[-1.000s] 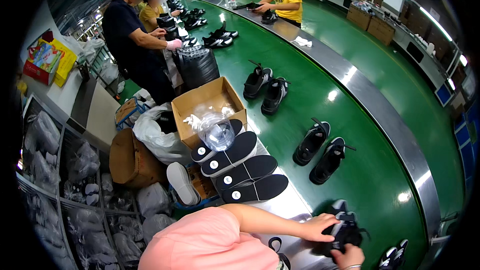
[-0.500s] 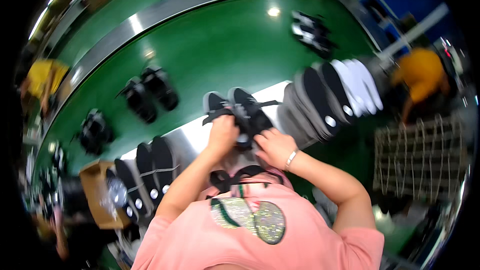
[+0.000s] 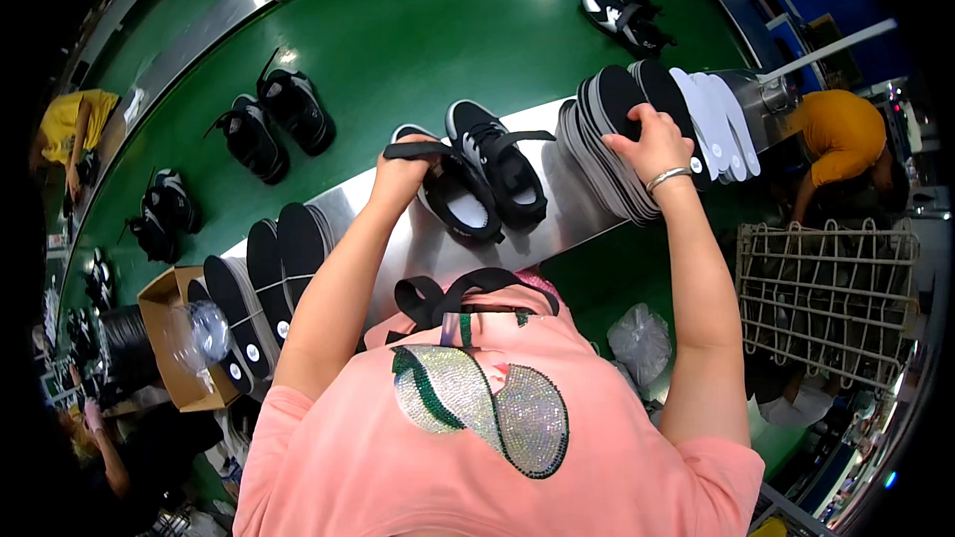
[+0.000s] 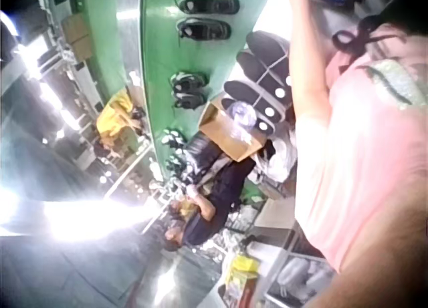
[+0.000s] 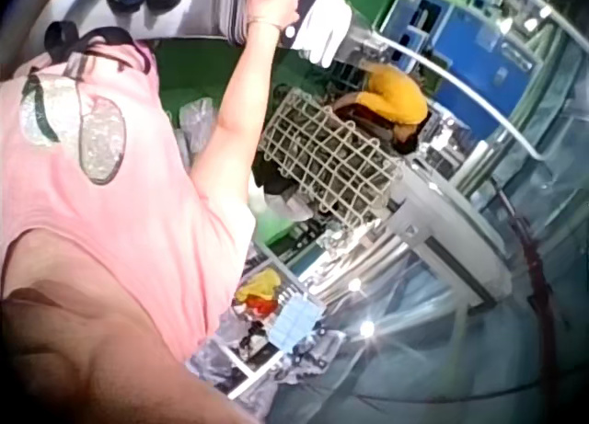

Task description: The person places white insoles into black shoes and fastens the straps of the shoes while they are on a conveyor belt.

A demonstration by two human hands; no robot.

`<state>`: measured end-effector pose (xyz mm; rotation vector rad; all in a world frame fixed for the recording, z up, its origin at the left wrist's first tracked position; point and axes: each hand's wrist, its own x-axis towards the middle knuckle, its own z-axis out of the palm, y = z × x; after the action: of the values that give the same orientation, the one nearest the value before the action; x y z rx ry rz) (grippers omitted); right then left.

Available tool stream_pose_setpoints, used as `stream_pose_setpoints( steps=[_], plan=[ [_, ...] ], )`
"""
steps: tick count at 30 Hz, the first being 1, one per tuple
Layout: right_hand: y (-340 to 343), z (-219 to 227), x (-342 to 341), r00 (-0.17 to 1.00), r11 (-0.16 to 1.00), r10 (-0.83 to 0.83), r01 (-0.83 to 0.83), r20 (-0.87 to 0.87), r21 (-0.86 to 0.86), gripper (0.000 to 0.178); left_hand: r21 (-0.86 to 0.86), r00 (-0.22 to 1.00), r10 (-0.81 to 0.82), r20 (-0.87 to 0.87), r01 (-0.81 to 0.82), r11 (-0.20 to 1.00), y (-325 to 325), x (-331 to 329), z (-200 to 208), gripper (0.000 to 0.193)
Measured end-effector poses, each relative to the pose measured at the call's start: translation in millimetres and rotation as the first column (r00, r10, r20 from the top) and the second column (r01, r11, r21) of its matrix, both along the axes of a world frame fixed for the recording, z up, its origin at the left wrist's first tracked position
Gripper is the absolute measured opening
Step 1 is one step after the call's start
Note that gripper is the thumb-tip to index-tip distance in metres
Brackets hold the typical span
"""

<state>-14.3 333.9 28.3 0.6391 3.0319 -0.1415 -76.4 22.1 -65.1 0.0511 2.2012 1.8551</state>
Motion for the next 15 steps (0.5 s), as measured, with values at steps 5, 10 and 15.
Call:
stream_pose_setpoints(
  steps=[5,10,15],
  plan=[
    [-7.9,11.6,1.7,0.953,0.995,0.013,-0.043,-0.301,-0.092,0.038,0.078,0.998,0.008,0.068,-0.013,0.997,1.1,-4.4,-1.0,0.015],
    [-10.6,11.6,7.3,0.814,0.925,0.369,-0.368,-0.448,0.094,0.034,0.039,0.999,0.02,0.036,-0.021,0.999,-0.5,-4.0,-0.4,0.016],
    [0.8,-9.3,-2.7,0.945,0.964,0.229,-0.253,-0.232,-0.079,0.045,0.148,0.999,0.002,-0.039,0.004,0.989,1.3,1.9,-21.8,0.016]
  ],
)
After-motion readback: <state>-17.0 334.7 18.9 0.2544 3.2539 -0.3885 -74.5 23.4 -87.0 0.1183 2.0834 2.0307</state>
